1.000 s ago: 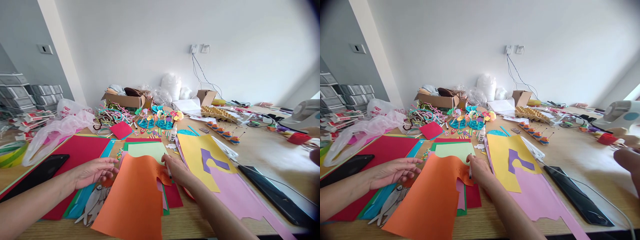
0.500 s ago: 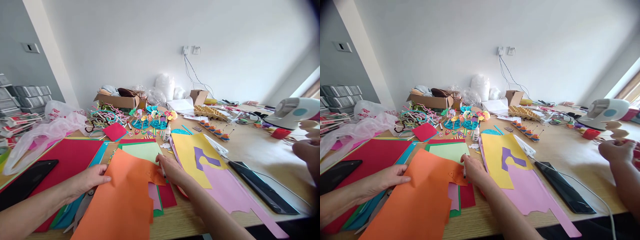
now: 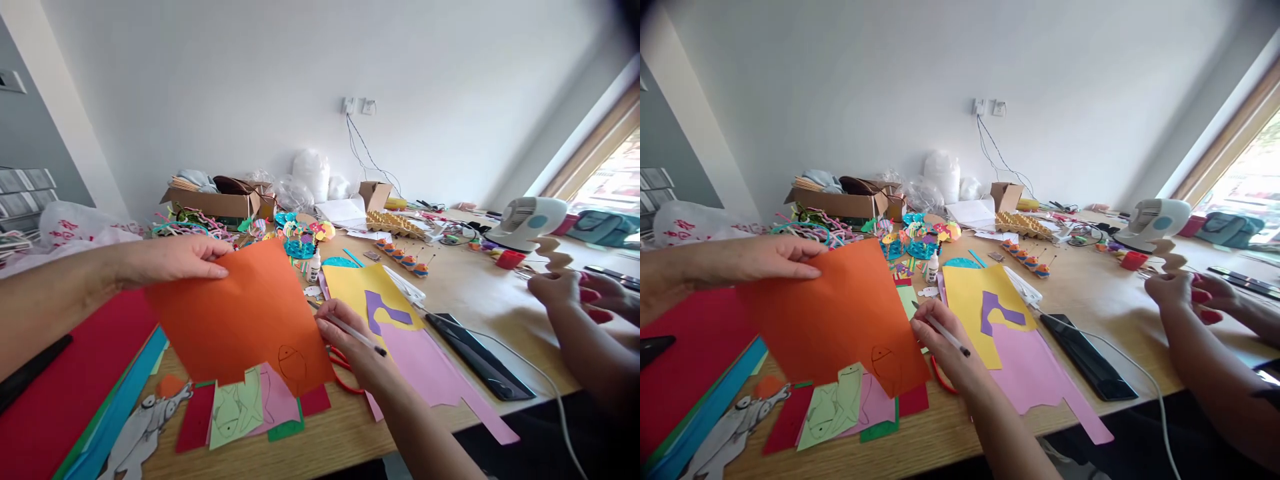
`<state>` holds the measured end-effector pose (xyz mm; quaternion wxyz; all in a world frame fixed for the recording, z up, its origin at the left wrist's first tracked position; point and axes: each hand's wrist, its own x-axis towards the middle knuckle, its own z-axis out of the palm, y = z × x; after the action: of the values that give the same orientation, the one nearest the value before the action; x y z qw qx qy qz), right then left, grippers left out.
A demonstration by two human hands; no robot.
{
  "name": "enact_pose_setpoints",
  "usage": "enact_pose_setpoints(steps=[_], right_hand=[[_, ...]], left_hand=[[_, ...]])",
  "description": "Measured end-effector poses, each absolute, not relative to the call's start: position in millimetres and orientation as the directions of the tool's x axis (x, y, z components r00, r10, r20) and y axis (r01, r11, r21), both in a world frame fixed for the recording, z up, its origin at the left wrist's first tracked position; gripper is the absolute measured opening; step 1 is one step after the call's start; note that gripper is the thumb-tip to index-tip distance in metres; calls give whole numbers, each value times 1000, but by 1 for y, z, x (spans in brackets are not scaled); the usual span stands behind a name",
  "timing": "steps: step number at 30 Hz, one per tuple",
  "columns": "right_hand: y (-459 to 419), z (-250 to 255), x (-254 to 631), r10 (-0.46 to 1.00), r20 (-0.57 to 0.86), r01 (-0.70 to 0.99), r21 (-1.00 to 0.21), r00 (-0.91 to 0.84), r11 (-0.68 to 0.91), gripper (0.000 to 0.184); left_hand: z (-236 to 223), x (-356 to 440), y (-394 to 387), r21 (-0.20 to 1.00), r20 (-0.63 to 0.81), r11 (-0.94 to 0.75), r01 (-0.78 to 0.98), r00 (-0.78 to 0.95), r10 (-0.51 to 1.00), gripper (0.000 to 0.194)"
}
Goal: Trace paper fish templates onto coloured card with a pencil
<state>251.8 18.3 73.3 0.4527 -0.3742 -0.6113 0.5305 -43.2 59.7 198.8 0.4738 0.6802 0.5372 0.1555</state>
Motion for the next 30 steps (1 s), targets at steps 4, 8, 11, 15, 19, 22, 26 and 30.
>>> enact_pose_setpoints(steps=[4,8,11,15,19,22,26,30], right_hand=[[-9,70,253,985,126,-114,-987,-115,113,32],[-25,57,255,993,118,19,-993,-10,118,30],[-26,44,252,993,106,27,-994,-43,107,27],[-22,34,243,997,71,10,-997,13,71,30],[-18,28,235,998,29,50,-998,61,26,32],[-16,21,229,998,24,134,-991,65,15,27],[-17,12,220,1000,6,221,-975,28,-1,23],[-19,7,213,993,122,340,-933,-6,117,18]], left_hand=[[220,-25,74,659,-185,-189,728,400,898,24],[233,-5,83,522,-169,-308,795,451,876,25],[238,7,93,451,-227,-312,837,445,866,19],[234,7,111,401,-301,-295,868,429,852,36],[205,-15,126,431,-383,-229,873,407,829,58],[171,-35,137,440,-439,-212,873,415,797,54],[134,-50,155,419,-442,-256,871,442,780,46],[119,-47,172,375,-399,-344,861,485,778,39]])
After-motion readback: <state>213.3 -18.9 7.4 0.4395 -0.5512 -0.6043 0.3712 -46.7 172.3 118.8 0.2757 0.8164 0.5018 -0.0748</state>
